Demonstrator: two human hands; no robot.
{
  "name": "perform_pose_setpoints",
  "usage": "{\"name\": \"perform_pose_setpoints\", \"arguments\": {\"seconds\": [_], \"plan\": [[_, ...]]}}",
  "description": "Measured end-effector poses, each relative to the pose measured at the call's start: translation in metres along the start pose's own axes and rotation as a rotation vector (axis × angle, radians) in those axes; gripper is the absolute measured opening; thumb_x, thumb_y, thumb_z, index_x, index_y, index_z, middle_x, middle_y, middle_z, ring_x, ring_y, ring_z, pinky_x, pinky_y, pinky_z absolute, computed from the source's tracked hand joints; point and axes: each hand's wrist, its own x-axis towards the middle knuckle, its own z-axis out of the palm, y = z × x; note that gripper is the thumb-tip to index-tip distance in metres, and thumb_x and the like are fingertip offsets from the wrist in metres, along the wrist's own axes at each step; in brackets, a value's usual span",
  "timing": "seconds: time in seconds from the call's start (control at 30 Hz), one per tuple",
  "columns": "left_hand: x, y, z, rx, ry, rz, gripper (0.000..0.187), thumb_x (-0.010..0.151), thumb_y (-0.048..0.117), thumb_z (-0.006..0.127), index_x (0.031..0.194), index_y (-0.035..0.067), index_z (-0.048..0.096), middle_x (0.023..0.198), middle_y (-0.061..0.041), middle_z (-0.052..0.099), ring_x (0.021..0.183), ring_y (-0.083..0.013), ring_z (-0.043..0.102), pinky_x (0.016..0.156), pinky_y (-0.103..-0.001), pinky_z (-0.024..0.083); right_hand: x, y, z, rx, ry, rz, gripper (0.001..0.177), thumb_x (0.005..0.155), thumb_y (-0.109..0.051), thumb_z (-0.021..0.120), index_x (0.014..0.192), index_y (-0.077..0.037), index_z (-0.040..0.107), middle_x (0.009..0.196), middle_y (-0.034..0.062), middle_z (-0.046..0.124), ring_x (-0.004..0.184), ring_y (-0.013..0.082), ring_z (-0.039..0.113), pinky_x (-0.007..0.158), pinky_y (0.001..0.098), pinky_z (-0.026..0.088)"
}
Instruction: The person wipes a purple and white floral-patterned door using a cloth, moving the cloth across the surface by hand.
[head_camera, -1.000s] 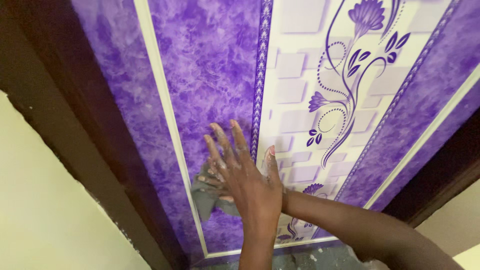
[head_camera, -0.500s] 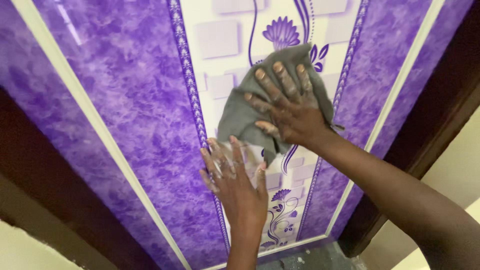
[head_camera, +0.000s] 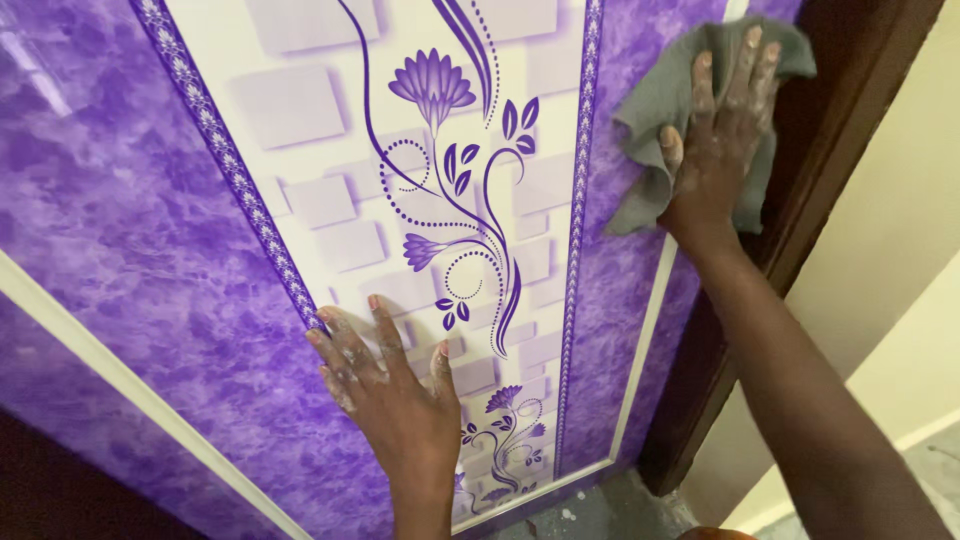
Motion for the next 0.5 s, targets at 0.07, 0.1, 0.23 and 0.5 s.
{"name": "perform_pose_setpoints", "arguments": {"seconds": [0.07, 0.1, 0.23, 0.5], "plan": [[0.000, 0.001, 0.000, 0.023, -0.005, -0.009, 0.086, 0.090, 0.040, 0.068, 0.161, 0.011, 0.028, 0.166, -0.032, 0.009, 0.153, -0.0531, 0.005, 0.118, -0.068, 0.016, -0.034, 0.007, 0.012, 0.089, 0.025, 0.053, 0.067, 0.114, -0.066, 0.016, 0.171, -0.033, 0.014, 0.175, 0.0080, -0.002, 0.164, 0.0347, 0.004, 0.135, 0.0605, 0.015], [0.000, 0.001, -0.001, 0.017, -0.005, -0.011, 0.086, 0.090, 0.040, 0.068, 0.161, 0.011, 0.028, 0.166, -0.032, 0.009, 0.153, -0.0531, 0.005, 0.118, -0.068, 0.016, -0.057, 0.009, 0.018, 0.102, 0.043, 0.045, 0.065, 0.115, -0.065, 0.016, 0.173, -0.037, 0.012, 0.175, 0.0073, -0.004, 0.165, 0.0343, 0.005, 0.135, 0.0607, 0.019], [-0.002, 0.002, -0.003, 0.023, -0.013, -0.018, 0.085, 0.091, 0.039, 0.069, 0.161, 0.013, 0.029, 0.166, -0.030, 0.010, 0.154, -0.0510, 0.006, 0.119, -0.067, 0.017, -0.189, 0.008, 0.045, 0.185, 0.058, 0.061, 0.057, 0.117, -0.056, 0.021, 0.170, -0.036, 0.011, 0.179, 0.0126, 0.001, 0.167, 0.0414, 0.007, 0.136, 0.0681, 0.020], [0.002, 0.000, -0.007, -0.005, -0.004, -0.002, 0.085, 0.087, 0.037, 0.070, 0.159, 0.013, 0.030, 0.166, -0.030, 0.012, 0.153, -0.0502, 0.006, 0.119, -0.065, 0.016, -0.323, 0.007, 0.067, 0.100, -0.116, 0.174, 0.076, 0.100, -0.003, 0.043, 0.167, -0.028, 0.018, 0.176, 0.0252, 0.001, 0.165, 0.0491, 0.010, 0.132, 0.0666, 0.017]]}}
